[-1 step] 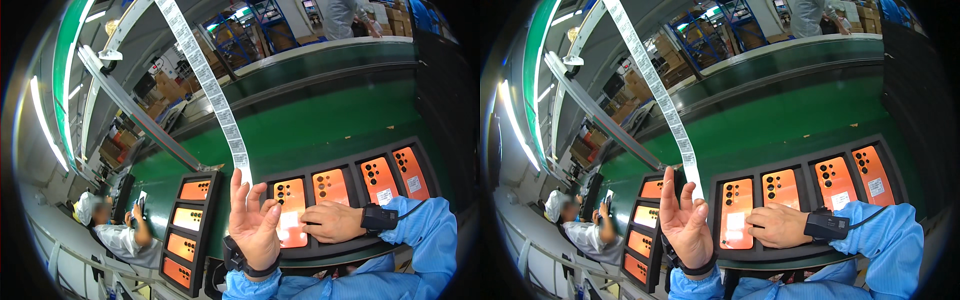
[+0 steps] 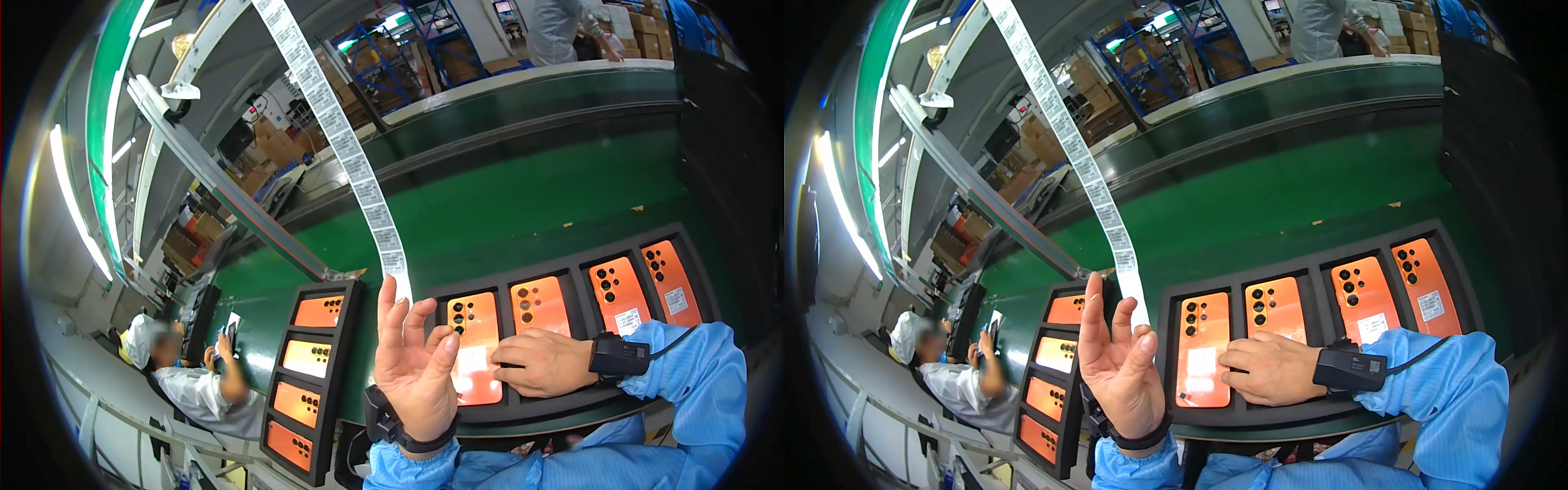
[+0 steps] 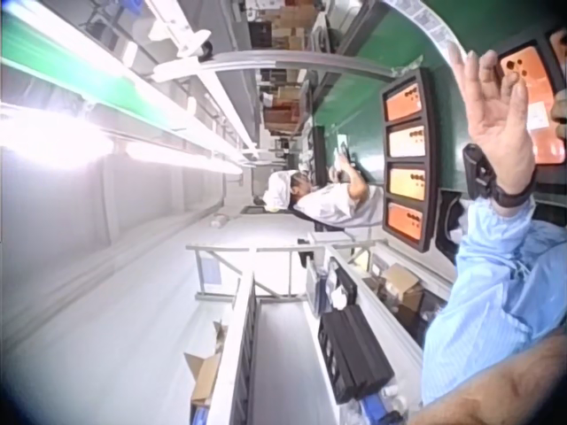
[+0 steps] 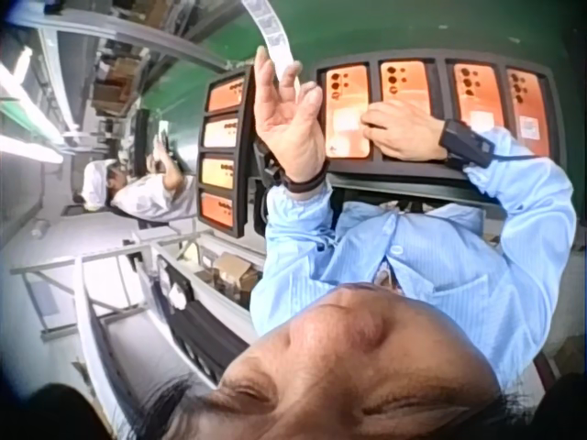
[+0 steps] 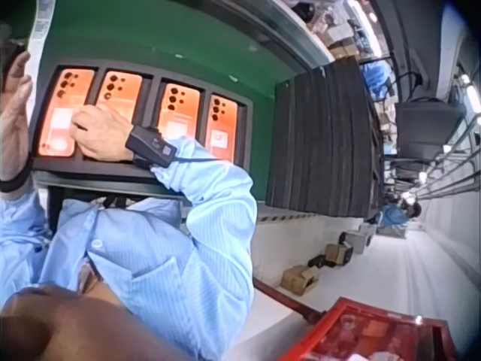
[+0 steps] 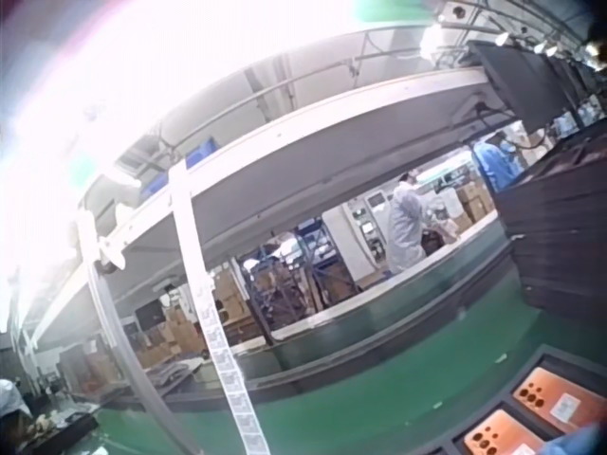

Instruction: Applying regulatory or identification stickers to the back of smartphones on an assembly line.

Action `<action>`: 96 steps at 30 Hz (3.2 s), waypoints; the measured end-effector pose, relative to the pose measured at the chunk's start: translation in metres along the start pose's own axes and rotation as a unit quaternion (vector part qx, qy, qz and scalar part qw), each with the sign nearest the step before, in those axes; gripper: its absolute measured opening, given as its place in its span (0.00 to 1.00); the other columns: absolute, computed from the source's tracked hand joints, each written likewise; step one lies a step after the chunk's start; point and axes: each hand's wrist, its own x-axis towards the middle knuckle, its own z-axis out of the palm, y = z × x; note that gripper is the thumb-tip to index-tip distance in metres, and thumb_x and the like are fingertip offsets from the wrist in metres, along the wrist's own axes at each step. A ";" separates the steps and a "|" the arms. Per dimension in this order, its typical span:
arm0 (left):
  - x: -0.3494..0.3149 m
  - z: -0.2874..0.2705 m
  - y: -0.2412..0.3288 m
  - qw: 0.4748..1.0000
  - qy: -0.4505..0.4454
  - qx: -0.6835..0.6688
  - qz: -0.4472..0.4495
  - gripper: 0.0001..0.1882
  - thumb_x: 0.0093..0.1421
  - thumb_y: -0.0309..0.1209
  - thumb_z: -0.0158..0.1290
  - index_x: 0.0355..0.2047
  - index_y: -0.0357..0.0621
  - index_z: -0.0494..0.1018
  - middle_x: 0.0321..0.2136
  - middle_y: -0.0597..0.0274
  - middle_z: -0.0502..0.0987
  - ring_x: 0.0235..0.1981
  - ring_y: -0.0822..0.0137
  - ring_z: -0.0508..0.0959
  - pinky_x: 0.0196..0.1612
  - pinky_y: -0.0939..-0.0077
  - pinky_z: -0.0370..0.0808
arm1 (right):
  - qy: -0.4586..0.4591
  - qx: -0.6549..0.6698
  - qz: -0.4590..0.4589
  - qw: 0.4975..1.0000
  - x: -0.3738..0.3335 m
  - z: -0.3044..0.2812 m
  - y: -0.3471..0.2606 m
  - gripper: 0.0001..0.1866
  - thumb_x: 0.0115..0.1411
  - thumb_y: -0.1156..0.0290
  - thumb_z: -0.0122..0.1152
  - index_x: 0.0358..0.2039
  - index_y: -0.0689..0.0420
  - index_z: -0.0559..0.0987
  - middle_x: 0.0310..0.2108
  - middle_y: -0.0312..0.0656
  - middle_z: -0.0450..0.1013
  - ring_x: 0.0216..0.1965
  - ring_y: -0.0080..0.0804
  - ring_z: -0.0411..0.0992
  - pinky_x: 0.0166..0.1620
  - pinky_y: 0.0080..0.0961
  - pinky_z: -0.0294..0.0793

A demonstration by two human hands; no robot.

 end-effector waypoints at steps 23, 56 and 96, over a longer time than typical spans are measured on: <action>0.095 -0.090 -0.166 0.855 -0.029 0.499 -0.138 0.51 0.55 0.55 0.50 0.63 0.31 0.37 0.63 0.35 0.39 0.66 0.49 0.37 0.66 0.65 0.37 | -0.038 -0.022 -0.015 0.999 0.009 -0.005 -0.008 0.14 0.46 0.74 0.59 0.36 0.59 0.76 0.40 0.44 0.70 0.42 0.38 0.70 0.40 0.32 0.69; -0.196 -0.379 0.106 0.827 0.507 0.220 -0.103 0.13 0.48 0.15 0.48 0.35 0.42 0.66 0.29 0.62 0.71 0.29 0.63 0.74 0.35 0.70 0.75 | 0.046 -0.025 -0.061 0.997 0.028 -0.021 -0.034 0.09 0.46 0.79 0.59 0.31 0.62 0.74 0.38 0.46 0.71 0.39 0.41 0.71 0.38 0.32 0.71; -0.050 -0.230 -0.021 0.911 0.302 -0.169 -0.223 0.22 0.62 0.36 0.44 0.52 0.35 0.65 0.50 0.51 0.71 0.49 0.59 0.72 0.55 0.64 0.67 | 0.438 0.653 0.297 0.542 -0.051 -0.138 -0.114 0.22 0.49 0.65 0.46 0.40 0.67 0.74 0.33 0.49 0.77 0.28 0.37 0.76 0.37 0.26 0.77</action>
